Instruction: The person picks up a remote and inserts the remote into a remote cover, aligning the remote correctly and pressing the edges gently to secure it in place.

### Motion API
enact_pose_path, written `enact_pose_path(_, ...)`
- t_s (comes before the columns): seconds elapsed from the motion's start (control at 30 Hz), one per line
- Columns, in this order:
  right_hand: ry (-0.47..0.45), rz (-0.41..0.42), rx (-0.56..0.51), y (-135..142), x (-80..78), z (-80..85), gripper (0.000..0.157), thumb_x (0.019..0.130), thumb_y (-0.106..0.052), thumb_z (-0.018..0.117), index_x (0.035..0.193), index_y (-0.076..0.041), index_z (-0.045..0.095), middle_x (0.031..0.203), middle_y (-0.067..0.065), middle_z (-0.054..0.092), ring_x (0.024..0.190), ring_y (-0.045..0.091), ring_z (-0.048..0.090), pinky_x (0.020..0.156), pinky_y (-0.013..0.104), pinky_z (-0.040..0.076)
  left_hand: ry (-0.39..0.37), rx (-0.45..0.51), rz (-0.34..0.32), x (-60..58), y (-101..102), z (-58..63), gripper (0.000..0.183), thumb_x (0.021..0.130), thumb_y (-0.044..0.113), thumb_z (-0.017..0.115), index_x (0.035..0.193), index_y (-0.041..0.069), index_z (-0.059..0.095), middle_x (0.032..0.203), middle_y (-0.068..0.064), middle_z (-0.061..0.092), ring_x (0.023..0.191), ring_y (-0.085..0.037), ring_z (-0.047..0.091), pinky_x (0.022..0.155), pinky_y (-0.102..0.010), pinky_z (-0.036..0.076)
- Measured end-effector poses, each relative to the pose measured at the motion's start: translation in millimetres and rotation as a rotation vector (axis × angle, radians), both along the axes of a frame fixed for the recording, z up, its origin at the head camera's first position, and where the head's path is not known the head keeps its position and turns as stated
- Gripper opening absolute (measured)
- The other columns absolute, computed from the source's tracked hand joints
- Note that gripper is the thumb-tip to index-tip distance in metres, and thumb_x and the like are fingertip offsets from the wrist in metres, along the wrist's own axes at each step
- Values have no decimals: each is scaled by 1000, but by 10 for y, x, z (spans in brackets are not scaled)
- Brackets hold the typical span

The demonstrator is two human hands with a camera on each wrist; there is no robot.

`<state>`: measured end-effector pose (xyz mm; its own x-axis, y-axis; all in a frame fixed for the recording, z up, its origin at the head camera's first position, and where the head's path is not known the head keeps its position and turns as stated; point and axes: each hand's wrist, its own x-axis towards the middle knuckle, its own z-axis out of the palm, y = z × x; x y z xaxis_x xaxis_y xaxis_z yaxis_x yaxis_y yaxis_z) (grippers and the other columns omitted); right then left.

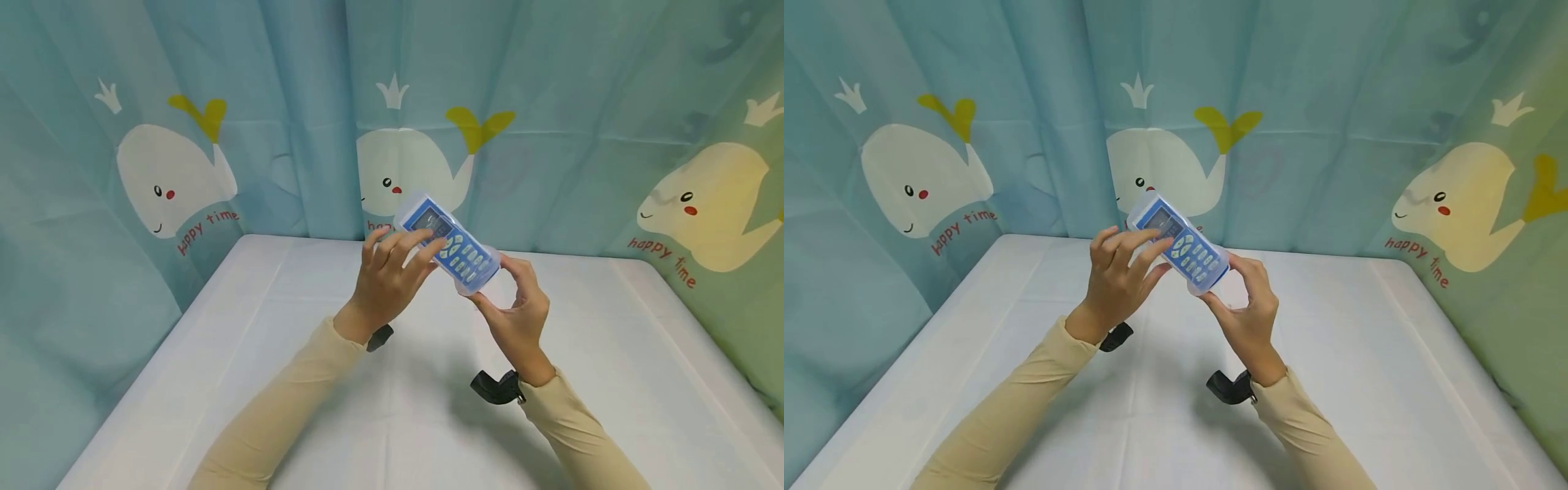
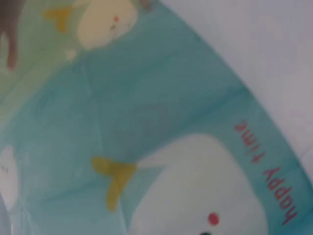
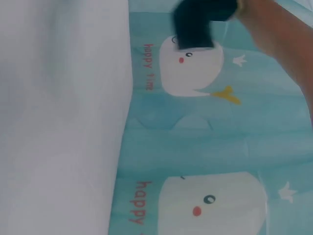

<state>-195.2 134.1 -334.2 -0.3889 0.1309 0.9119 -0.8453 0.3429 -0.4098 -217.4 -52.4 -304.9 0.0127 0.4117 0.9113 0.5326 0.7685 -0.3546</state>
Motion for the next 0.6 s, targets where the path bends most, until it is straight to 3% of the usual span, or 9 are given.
enact_pose_path(0.13, 19, -17, 35, 15, -7, -16, 59, 78, -37, 73, 106, 13, 60, 102, 17, 66, 103, 6, 57, 96, 22, 44, -78, -34, 51, -21, -76, 120, 46, 77, 21, 77, 118, 18, 58, 122, -5, 52, 108, -21, 39, 94, -44, 29)
enact_pose_path(0.2, 29, -37, 46, 14, -9, -24, 59, 78, -37, 74, 106, 14, 60, 99, 25, 65, 103, 4, 56, 95, 20, 44, -120, -58, 15, -2, -94, 153, 40, 77, 22, 77, 113, 17, 61, 120, -6, 52, 107, -22, 37, 93, -46, 27)
enact_pose_path(0.3, 53, -65, 56, -1, -14, -29, 59, 78, -38, 74, 105, 13, 60, 95, 28, 63, 101, 4, 56, 92, 19, 44, -210, -91, -92, 75, -54, 152, 33, 75, 31, 77, 100, 15, 64, 112, -6, 54, 106, -22, 36, 93, -49, 23)
enact_pose_path(0.4, 79, -80, 62, -37, -23, -42, 57, 79, -37, 74, 103, 13, 61, 92, 27, 62, 98, 6, 57, 90, 17, 44, -274, -100, -123, 178, 54, 122, 33, 77, 41, 74, 93, 13, 65, 103, -5, 57, 103, -21, 39, 93, -50, 22)
enact_pose_path(0.47, 87, -86, 56, -70, -26, -53, 56, 79, -38, 73, 100, 13, 62, 91, 26, 62, 95, 8, 57, 88, 15, 44, -272, -83, -90, 236, 132, 101, 29, 80, 40, 72, 88, 13, 66, 98, -3, 60, 100, -20, 43, 93, -49, 23)
enact_pose_path(0.6, 88, -117, 46, -122, -24, -66, 55, 78, -39, 73, 96, 12, 63, 85, 25, 63, 81, 17, 56, 85, 15, 42, -183, -44, -11, 301, 251, 44, 12, 83, 27, 71, 82, 15, 67, 91, 1, 64, 94, -16, 49, 90, -44, 27)
